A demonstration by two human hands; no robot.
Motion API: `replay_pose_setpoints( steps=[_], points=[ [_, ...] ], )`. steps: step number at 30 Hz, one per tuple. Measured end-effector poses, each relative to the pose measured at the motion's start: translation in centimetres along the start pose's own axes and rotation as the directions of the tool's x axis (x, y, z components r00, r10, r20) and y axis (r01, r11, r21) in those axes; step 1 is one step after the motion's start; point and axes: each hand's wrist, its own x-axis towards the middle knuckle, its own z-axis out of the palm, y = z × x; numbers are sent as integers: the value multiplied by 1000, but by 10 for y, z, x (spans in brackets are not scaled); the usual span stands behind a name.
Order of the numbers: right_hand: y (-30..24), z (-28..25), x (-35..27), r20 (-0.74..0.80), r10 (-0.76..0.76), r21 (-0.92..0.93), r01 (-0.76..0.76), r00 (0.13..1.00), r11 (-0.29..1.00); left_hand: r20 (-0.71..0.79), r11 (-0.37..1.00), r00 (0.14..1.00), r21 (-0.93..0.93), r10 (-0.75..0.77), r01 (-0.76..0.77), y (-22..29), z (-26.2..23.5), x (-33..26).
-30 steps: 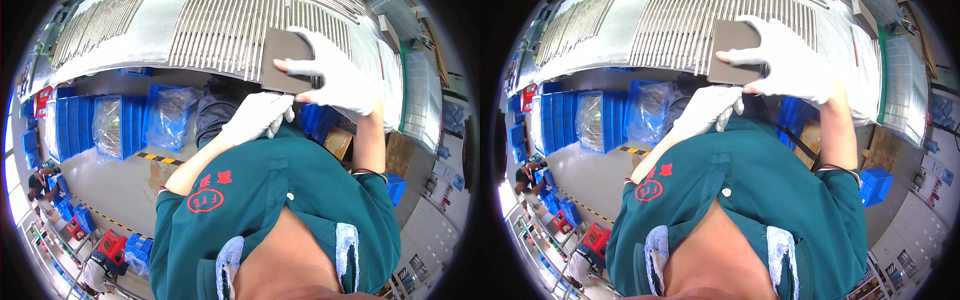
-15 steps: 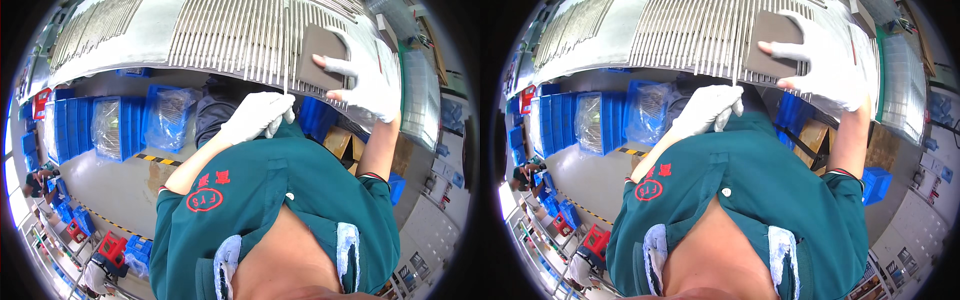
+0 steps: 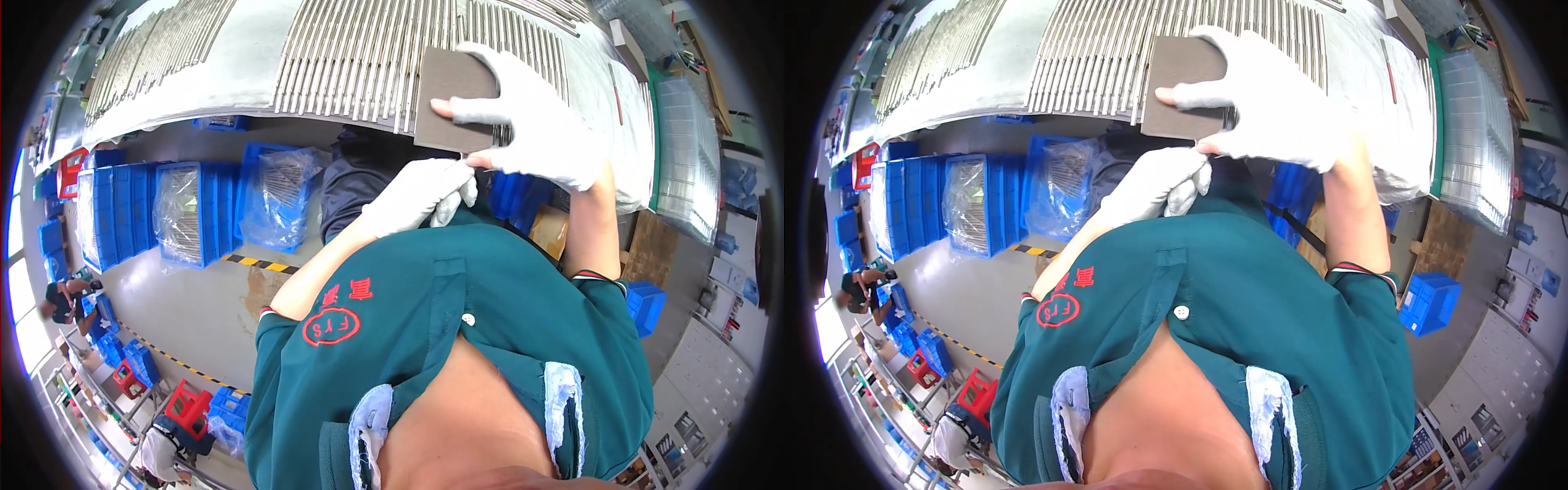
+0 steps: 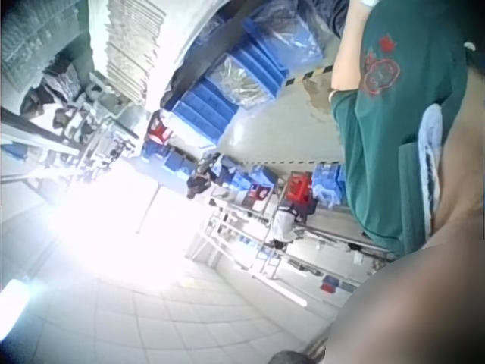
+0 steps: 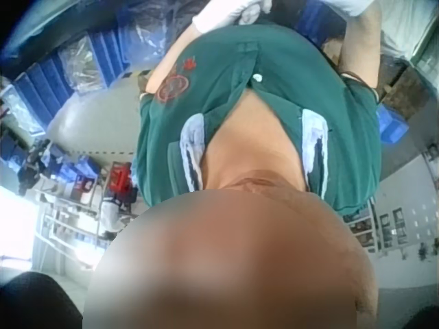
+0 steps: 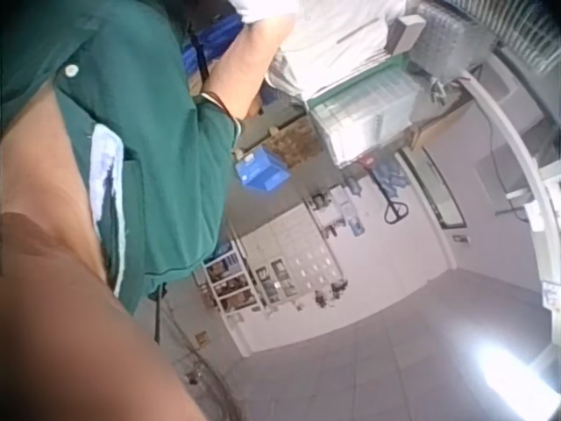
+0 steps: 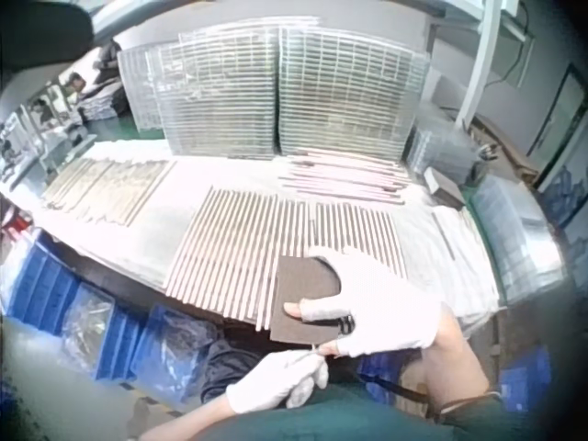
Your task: Manually polishing the ends of metal rods using a sanding block at a factory workbench.
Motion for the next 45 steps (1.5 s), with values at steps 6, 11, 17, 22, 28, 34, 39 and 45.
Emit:
replay_pose_setpoints(
  steps=[6, 11, 17, 22, 28, 34, 39, 45],
  points=[
    [34, -30, -42, -51, 105, -62, -108, 993, 992, 10, 990, 998, -129, -54, 55, 8, 4, -4],
    [-1, 3, -3, -48, -84, -69, 80, 995, 994, 34, 994, 998, -93, -54, 57, 6, 4, -2],
    [26, -23, -44, -71, 125, -34, -128, 990, 991, 127, 952, 991, -295, -48, 84, 1, 0, -1],
    [15, -36, -55, -351, 174, -216, -260, 920, 941, 132, 956, 991, -285, -37, 73, -1, -1, 3],
    [22, -28, -61, -412, 211, -276, -342, 886, 898, -120, 998, 993, 59, -18, 26, -1, -1, 2],
    [21, -10, -36, -194, 159, -2, -162, 968, 987, -126, 988, 991, 152, 38, -18, 6, 3, -1],
    [3, 8, -7, -107, -81, -67, 74, 991, 995, -70, 985, 997, 171, 37, -25, 6, 2, -3],
    [10, -2, -19, -70, 24, 78, -19, 997, 997, -70, 999, 997, 35, -36, 38, 6, 8, -1]
  ],
)
